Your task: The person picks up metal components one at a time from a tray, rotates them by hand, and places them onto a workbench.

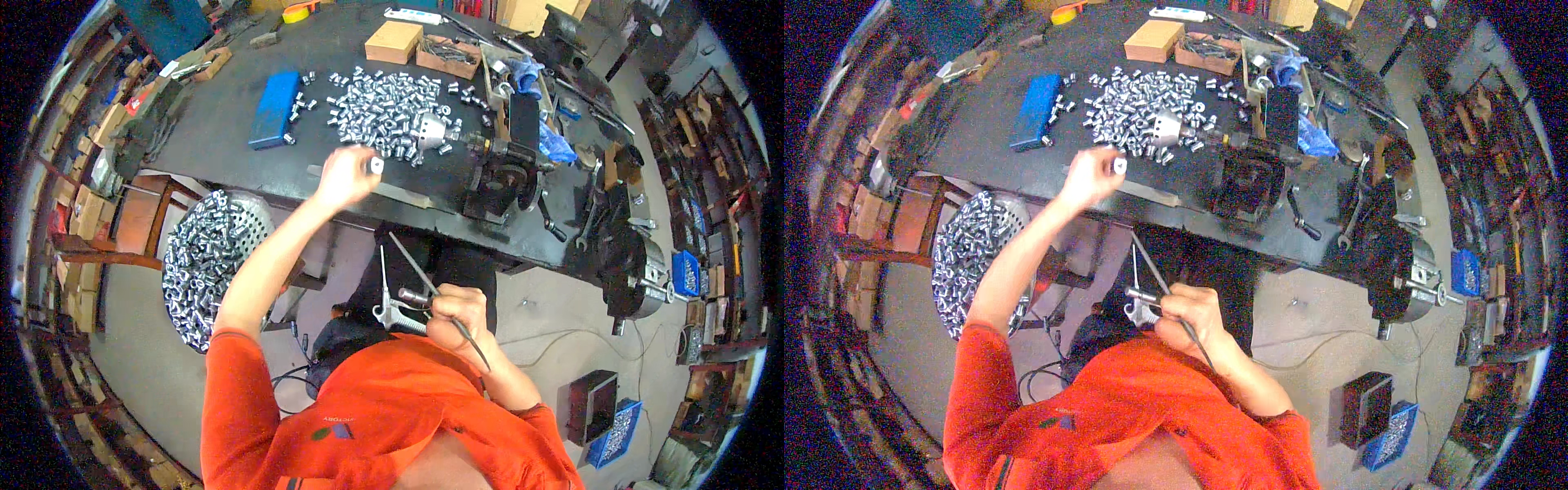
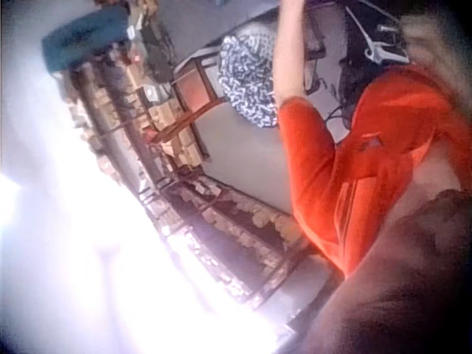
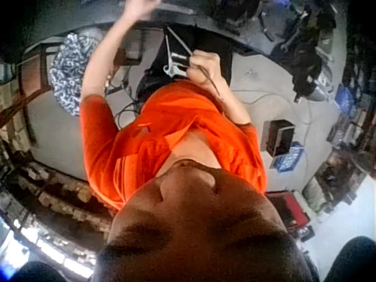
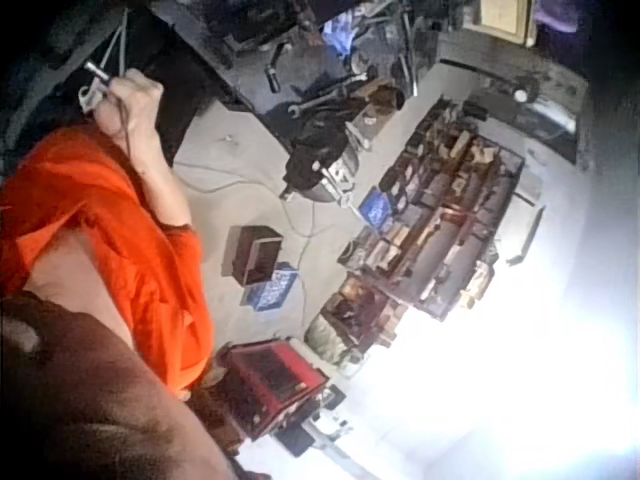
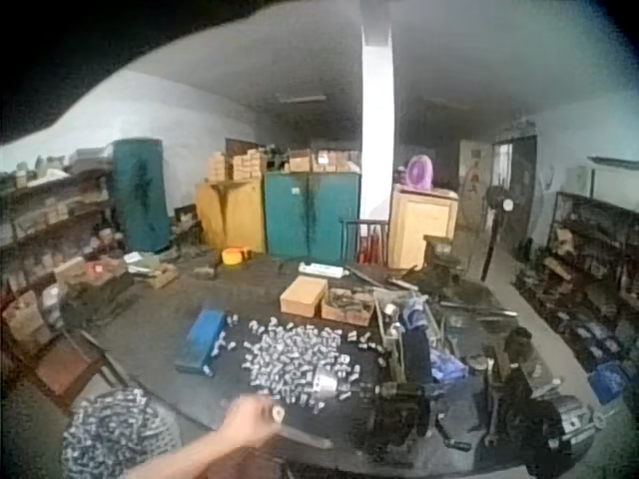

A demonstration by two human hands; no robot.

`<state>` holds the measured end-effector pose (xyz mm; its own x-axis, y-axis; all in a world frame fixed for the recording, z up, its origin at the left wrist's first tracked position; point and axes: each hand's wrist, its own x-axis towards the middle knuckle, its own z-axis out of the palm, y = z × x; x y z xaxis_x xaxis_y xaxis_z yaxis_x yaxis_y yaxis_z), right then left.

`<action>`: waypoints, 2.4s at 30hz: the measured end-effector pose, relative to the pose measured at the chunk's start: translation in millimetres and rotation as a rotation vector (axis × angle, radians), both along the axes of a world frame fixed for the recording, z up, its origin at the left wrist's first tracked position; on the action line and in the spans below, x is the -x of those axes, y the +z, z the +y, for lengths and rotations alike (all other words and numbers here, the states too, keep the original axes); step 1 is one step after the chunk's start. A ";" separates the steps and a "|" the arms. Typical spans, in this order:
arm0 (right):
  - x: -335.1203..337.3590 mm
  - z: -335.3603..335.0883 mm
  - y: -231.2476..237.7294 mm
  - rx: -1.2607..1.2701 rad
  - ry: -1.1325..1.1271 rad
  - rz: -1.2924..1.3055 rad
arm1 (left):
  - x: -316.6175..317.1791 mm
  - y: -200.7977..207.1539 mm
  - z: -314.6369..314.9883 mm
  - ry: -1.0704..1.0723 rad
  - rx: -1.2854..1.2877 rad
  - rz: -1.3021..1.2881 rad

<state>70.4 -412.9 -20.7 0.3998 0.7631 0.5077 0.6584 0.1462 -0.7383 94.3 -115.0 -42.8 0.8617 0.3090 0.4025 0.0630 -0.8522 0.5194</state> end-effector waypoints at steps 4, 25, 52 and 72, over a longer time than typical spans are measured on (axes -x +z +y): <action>4.7 4.5 -11.1 0.009 -0.015 0.016 | -37.6 23.4 39.2 0.014 0.529 -0.160; 5.0 4.5 -35.7 0.068 -0.037 0.101 | 209.7 -71.3 157.4 0.509 -0.378 0.764; 15.2 39.9 -3.9 0.274 0.055 0.051 | 147.5 57.2 -69.7 -0.470 -0.045 0.229; 9.1 10.5 7.4 -0.001 0.168 0.157 | 131.1 13.7 -40.8 -0.115 -0.054 0.089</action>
<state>61.3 -402.3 -13.3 0.3412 0.8253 0.4500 0.5014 0.2452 -0.8298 -36.8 -155.8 -29.0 0.9230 0.1865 0.3366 0.0073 -0.8830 0.4693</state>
